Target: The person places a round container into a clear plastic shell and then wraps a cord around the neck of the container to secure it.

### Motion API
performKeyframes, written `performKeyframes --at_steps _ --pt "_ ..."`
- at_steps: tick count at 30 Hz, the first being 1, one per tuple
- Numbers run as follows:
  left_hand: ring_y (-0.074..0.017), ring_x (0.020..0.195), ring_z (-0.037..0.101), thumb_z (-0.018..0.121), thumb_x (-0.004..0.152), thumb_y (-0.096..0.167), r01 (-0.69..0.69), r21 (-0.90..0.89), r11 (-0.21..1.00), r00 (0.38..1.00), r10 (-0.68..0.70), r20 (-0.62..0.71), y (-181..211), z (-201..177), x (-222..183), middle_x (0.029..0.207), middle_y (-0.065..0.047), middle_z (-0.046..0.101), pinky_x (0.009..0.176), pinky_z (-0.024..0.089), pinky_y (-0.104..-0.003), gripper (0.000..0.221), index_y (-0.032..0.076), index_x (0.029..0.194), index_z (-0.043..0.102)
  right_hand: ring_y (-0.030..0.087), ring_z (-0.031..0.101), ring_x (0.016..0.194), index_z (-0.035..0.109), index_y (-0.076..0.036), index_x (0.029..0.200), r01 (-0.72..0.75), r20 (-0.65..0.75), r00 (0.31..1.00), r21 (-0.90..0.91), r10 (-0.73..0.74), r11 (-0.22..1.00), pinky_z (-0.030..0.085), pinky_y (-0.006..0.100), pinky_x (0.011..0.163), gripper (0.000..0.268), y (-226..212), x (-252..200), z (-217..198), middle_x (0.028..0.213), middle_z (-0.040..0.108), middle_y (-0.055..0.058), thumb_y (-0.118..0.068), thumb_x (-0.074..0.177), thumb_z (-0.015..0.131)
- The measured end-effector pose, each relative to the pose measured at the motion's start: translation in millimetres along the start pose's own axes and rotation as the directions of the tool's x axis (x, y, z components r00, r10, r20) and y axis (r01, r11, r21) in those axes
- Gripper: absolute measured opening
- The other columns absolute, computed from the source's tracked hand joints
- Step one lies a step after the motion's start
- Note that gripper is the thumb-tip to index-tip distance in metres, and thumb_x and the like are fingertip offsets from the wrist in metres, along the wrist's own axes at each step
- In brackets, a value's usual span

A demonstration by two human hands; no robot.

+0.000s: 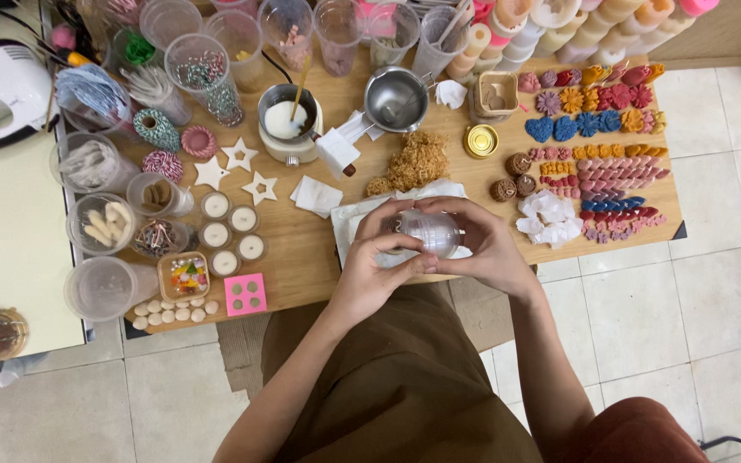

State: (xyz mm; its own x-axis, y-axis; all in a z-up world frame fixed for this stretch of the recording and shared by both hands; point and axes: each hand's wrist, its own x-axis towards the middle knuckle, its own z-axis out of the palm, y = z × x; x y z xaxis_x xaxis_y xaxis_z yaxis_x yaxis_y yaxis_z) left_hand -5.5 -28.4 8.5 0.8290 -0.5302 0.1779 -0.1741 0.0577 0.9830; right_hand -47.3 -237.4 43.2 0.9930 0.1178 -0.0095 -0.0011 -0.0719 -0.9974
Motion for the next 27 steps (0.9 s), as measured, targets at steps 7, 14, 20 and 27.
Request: performKeyframes --at_steps 7,14,20,27 --pt "-0.0317 0.146 0.040 0.085 0.083 0.033 0.068 0.035 0.997 0.998 -0.068 -0.001 -4 12 9 0.146 -0.010 0.051 0.116 0.039 -0.046 0.025 0.012 0.096 0.080 0.024 0.054 0.139 0.052 -0.007 0.131 0.062 -0.031 0.997 -0.041 -0.064 0.997 0.042 0.041 0.120 0.063 -1 -2 -2 0.146 0.056 0.014 -0.005 0.076 0.084" --pt "-0.0290 0.140 0.047 0.087 0.080 0.037 0.053 0.044 0.998 0.995 -0.049 -0.087 -1 18 15 0.140 -0.011 0.051 0.111 0.044 -0.044 0.039 0.011 0.105 0.072 0.025 0.059 0.132 0.047 -0.008 0.132 0.064 -0.098 0.993 0.025 -0.061 0.998 0.049 0.040 0.113 0.070 12 2 1 0.141 0.061 0.016 -0.010 0.074 0.086" --pt "-0.0259 0.140 0.051 0.082 0.090 0.030 0.037 -0.042 0.998 0.984 -0.044 -0.172 -11 -5 8 0.137 -0.013 0.057 0.114 0.043 -0.045 0.031 0.007 0.105 0.068 0.028 0.065 0.117 0.047 -0.007 0.130 -0.075 -0.351 0.936 -0.094 0.037 0.993 0.061 0.043 0.094 0.074 47 4 -58 0.134 0.063 0.017 -0.018 0.070 0.088" --pt "-0.0166 0.110 0.064 0.072 0.095 0.015 0.126 -0.267 0.955 0.917 -0.215 -0.337 -42 -71 -13 0.129 -0.008 0.063 0.094 0.055 -0.028 0.019 0.004 0.107 0.064 0.050 0.055 0.120 0.055 -0.018 0.132 -0.446 -0.434 0.893 -0.827 0.115 0.343 0.049 0.056 0.100 0.085 195 -33 -136 0.128 0.059 0.025 -0.028 0.056 0.093"
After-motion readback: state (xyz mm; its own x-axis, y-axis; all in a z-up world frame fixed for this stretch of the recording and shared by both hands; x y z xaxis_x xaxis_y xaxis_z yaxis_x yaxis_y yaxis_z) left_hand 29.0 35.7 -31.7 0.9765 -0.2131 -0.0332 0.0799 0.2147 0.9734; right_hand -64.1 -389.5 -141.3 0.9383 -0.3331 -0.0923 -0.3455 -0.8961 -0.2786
